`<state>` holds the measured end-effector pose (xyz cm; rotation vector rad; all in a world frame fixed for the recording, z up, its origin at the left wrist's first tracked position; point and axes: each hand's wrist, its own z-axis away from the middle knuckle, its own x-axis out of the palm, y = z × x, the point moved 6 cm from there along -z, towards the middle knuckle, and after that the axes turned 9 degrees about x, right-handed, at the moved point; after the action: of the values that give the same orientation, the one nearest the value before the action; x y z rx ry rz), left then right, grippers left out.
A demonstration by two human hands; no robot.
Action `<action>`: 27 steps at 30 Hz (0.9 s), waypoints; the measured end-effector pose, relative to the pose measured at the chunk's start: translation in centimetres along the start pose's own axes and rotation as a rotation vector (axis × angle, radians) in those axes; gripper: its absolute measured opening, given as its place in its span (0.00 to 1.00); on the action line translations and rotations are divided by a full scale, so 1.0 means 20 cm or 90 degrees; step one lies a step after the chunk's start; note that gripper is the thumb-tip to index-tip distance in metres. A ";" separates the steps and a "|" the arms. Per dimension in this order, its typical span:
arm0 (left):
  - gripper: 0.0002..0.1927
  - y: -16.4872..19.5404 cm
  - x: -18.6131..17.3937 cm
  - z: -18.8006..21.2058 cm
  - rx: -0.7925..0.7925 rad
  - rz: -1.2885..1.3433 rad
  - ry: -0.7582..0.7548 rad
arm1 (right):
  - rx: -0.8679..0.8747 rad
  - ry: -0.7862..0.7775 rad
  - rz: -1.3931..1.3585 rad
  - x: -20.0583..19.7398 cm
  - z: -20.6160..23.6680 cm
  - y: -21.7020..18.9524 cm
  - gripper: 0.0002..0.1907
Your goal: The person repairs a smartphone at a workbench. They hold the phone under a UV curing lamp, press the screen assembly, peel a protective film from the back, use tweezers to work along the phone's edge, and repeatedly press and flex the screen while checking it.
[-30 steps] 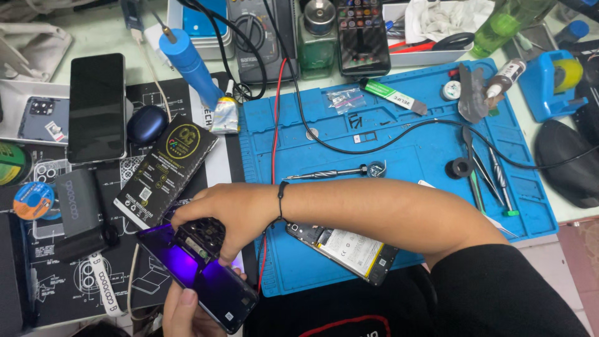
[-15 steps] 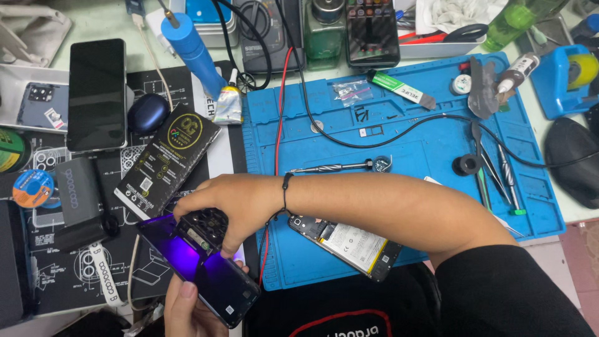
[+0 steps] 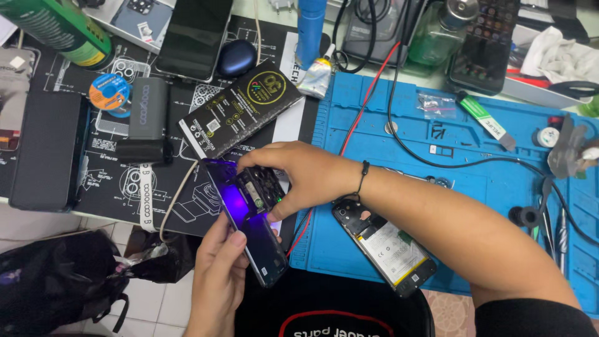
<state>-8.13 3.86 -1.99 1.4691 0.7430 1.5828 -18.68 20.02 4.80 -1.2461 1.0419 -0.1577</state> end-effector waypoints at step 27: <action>0.31 0.00 -0.01 -0.03 0.023 0.020 -0.041 | 0.076 -0.037 0.025 -0.01 -0.05 -0.01 0.43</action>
<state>-8.81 3.76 -2.21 1.5577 0.7178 1.5453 -19.45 19.28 5.12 -1.1159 0.9911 -0.1502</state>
